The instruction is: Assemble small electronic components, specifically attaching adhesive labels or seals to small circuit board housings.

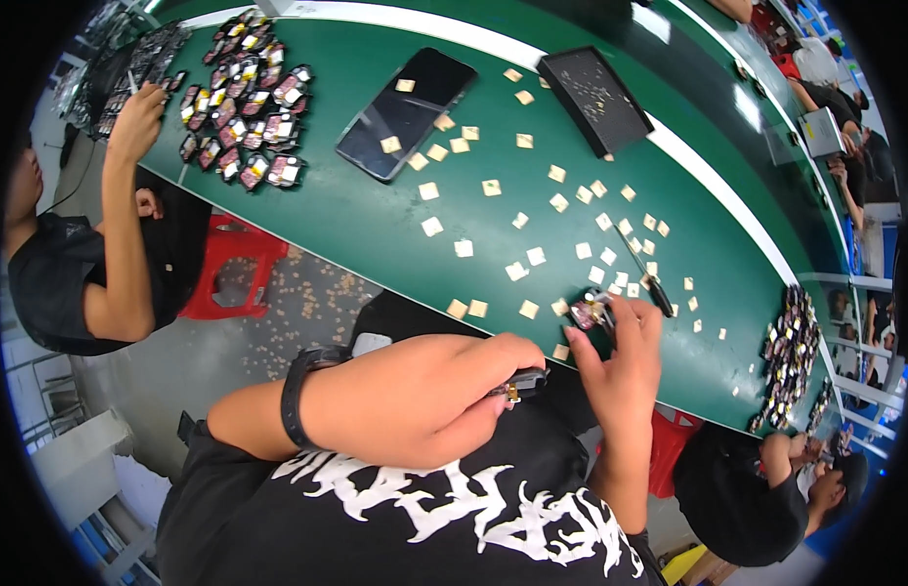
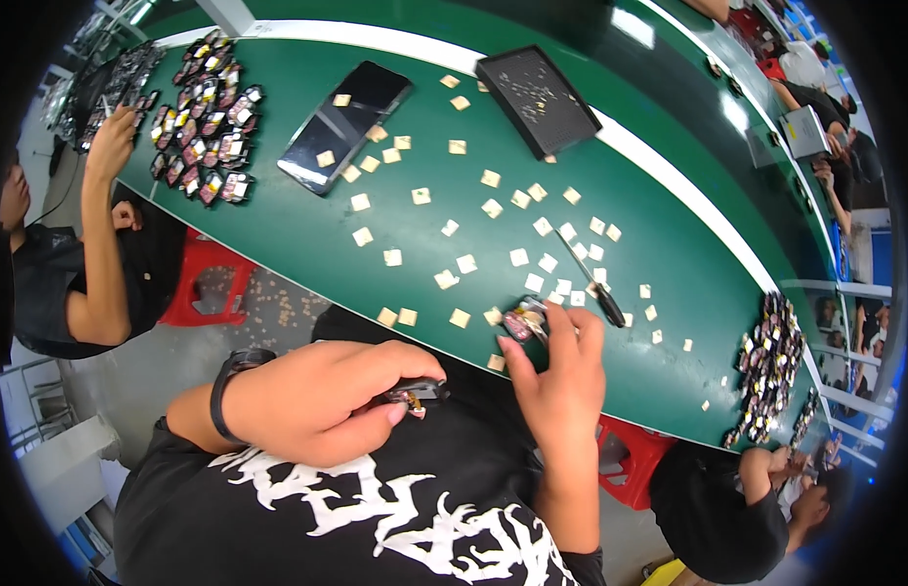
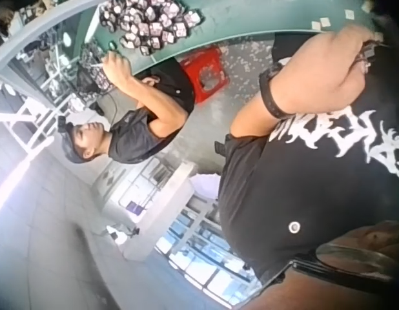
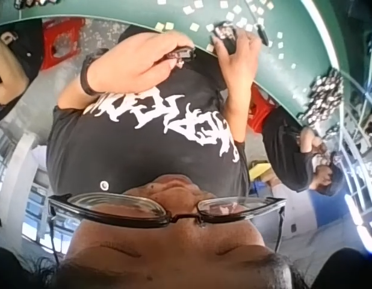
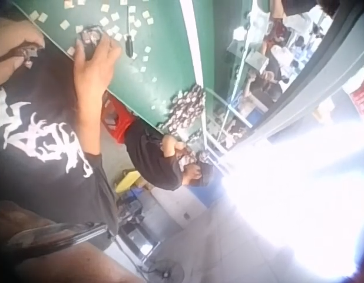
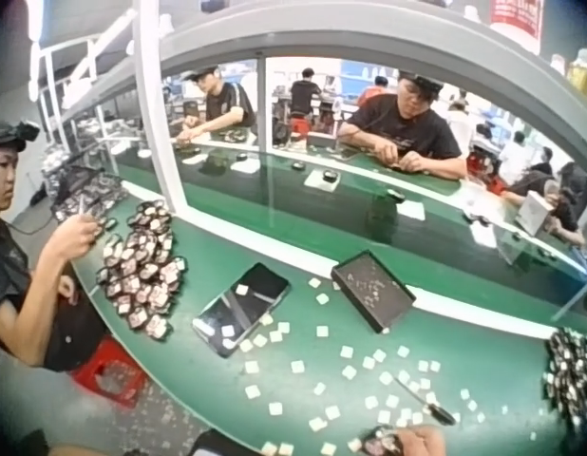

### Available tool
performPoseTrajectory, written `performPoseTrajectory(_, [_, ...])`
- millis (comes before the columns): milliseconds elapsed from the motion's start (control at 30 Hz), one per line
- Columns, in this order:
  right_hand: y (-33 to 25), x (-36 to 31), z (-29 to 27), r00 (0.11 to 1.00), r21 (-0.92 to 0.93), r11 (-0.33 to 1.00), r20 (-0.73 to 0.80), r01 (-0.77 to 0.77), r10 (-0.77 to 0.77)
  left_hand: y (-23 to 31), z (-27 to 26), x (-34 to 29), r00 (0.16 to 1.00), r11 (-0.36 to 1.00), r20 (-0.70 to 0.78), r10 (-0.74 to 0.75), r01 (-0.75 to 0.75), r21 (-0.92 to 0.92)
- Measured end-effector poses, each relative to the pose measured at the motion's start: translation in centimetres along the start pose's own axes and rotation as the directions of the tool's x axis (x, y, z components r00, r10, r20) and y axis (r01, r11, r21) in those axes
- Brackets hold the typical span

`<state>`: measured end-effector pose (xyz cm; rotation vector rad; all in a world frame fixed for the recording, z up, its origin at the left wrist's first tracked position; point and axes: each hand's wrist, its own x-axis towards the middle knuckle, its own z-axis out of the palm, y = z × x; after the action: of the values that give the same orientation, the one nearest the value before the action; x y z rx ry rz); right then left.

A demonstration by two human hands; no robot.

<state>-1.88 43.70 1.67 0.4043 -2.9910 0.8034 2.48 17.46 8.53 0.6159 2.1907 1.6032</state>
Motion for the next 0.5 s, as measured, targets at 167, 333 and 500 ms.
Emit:
performPoseTrajectory(167, [1.4,0.3,0.0,0.985,0.033,0.988,-0.090,0.151,-0.147,-2.9,-3.1,-1.1,0.914,0.939,-0.250,-0.320,0.270,-0.214])
performPoseTrajectory(333, [1.5,-0.3,-0.5,0.990,0.148,0.981,-0.088,0.125,-0.113,-7.8,-10.3,-4.3,0.478,0.902,-0.835,-0.272,0.430,-0.048])
performPoseTrajectory(500, [1.6,-0.8,-1.1,0.988,0.249,0.957,-0.058,0.151,-0.140,-11.8,-16.4,-5.5,0.292,0.862,-0.946,-0.142,0.505,0.027])
